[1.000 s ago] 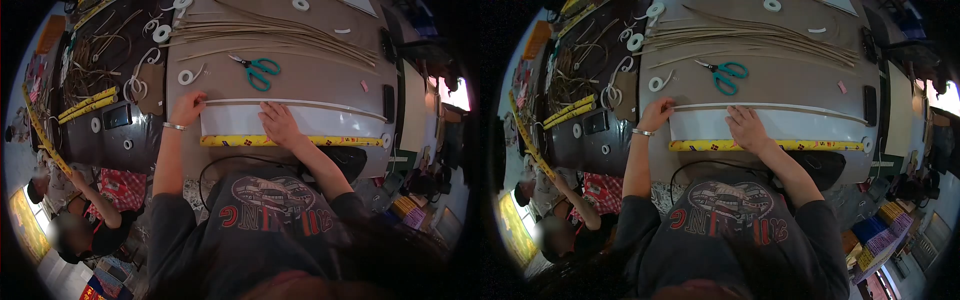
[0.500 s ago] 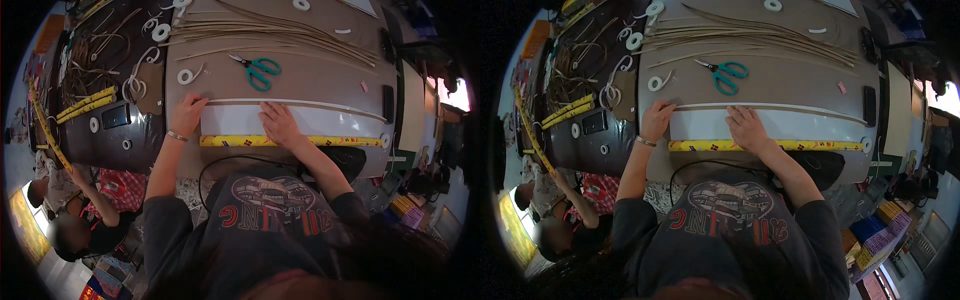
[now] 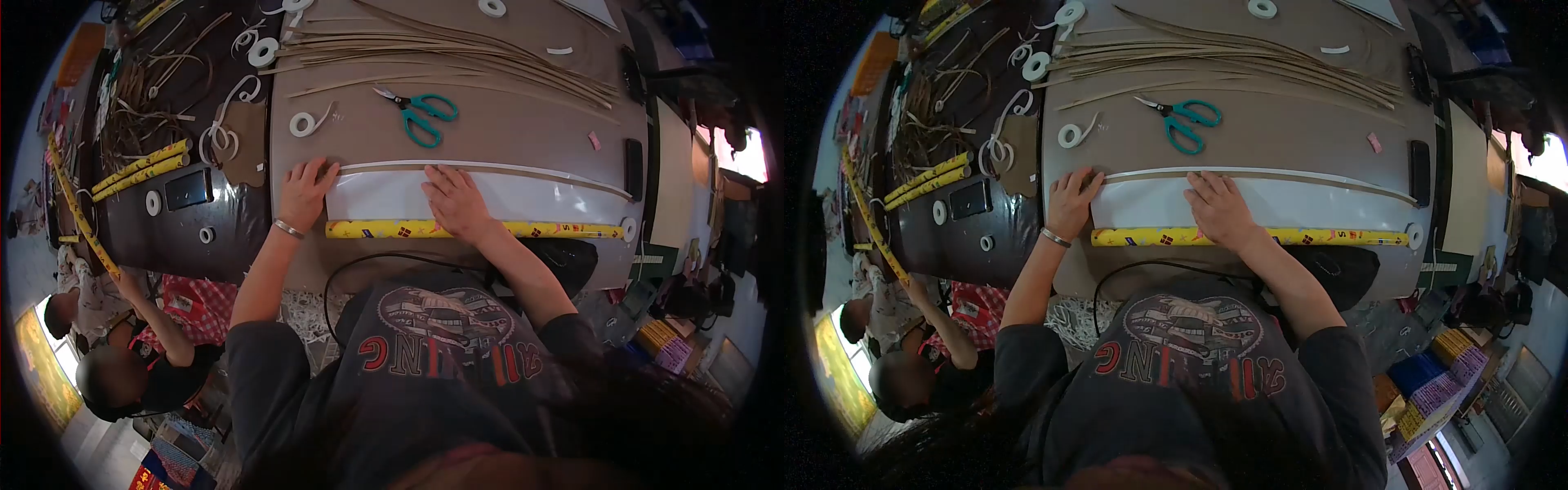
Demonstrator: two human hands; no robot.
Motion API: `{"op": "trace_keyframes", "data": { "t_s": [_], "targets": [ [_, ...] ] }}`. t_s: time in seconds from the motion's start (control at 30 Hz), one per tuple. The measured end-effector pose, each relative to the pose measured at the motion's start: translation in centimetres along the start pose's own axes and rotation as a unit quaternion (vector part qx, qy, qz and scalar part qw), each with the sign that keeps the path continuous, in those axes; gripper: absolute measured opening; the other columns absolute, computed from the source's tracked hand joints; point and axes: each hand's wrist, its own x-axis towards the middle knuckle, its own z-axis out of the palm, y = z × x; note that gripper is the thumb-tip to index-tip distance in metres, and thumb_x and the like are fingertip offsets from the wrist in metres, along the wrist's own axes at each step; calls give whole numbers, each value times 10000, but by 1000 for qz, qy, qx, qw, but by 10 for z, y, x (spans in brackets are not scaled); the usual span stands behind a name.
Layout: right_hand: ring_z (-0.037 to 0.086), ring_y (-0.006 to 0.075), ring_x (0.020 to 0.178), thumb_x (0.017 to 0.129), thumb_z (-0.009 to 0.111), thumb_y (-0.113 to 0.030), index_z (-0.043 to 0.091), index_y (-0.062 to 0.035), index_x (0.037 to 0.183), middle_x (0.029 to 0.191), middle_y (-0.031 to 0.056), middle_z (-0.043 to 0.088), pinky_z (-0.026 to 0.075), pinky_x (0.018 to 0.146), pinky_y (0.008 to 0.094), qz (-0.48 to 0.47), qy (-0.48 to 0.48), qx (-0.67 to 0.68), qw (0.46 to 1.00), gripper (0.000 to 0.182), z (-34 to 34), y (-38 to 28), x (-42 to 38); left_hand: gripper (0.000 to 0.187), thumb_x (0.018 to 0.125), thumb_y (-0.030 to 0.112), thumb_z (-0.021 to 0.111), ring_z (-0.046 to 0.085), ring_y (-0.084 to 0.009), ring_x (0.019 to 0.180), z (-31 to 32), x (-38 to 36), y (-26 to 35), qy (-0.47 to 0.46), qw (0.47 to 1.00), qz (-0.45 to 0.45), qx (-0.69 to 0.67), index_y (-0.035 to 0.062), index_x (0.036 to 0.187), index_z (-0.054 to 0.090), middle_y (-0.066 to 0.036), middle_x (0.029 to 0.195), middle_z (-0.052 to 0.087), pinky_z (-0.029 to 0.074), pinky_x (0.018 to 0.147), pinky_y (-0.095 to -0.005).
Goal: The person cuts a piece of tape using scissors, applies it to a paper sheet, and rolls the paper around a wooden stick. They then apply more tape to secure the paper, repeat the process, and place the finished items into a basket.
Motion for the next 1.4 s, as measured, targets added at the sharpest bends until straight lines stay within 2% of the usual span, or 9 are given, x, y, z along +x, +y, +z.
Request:
{"op": "trace_keyframes", "data": {
  "t_s": [0.37,0.5,0.57,0.7,1.0,1.1,1.17,1.3,1.4],
  "targets": [
    [447,313,1263,823,646,-165,612,-69,1162,1390,106,490,412,1003,501,-7,13,4,1000,354,1,2,0,422,795,97,563,549,-224,1054,-4,-15,-30,-7,995,-30,94,224,1189,647,-21,1232,563,418,796,-406],
    [452,318,1255,821,644,-164,617,-69,1140,1380,105,498,413,1000,499,-3,15,-6,1000,335,4,2,0,414,797,99,562,545,-232,1067,-9,-11,-29,19,995,-46,83,203,1189,645,-21,1225,564,422,813,-416],
    [457,320,1247,820,642,-163,620,-71,1126,1367,105,506,415,999,495,-1,20,-11,1000,320,2,1,0,413,818,97,602,539,-264,1081,-9,2,-11,-16,997,-60,36,169,1223,632,-44,1240,557,430,847,-428],
    [462,317,1238,817,644,-162,622,-71,1123,1359,101,510,418,994,491,-6,28,-8,1000,320,2,3,0,393,832,142,634,525,-251,1092,-11,26,23,1,999,-29,-36,143,1224,621,-32,1221,560,413,864,-426],
    [466,308,1221,803,645,-151,636,-61,1103,1328,114,527,406,989,462,-9,60,4,998,313,9,8,-6,430,799,202,677,515,-259,1120,-9,17,24,-33,999,-2,-17,170,1226,626,-31,1214,561,398,865,-476],
    [468,304,1220,797,642,-164,636,-63,1104,1326,114,529,404,989,463,2,57,2,998,324,7,9,-7,412,807,217,674,506,-280,1155,-8,5,12,-53,998,-30,13,169,1215,641,-44,1244,559,396,885,-490],
    [469,306,1226,782,642,-187,639,-63,1101,1338,118,524,399,999,466,-1,42,11,999,342,10,6,-6,385,822,233,672,503,-292,1163,-9,1,11,5,999,-22,47,164,1200,652,-57,1245,561,393,898,-496],
    [462,312,1243,769,651,-237,640,-60,1097,1346,125,522,391,1014,474,7,53,-7,999,373,11,7,-7,369,833,167,669,526,-314,1125,-11,47,67,9,999,12,-33,131,1199,635,-74,1240,565,422,891,-467],
    [424,294,1309,713,718,-403,633,-63,1137,1386,122,504,337,1073,493,5,-34,-16,999,550,-1,0,-1,399,829,173,660,525,-303,1124,14,74,107,6,986,77,-150,131,1224,620,-57,1238,571,421,911,-470]
  ]
}}
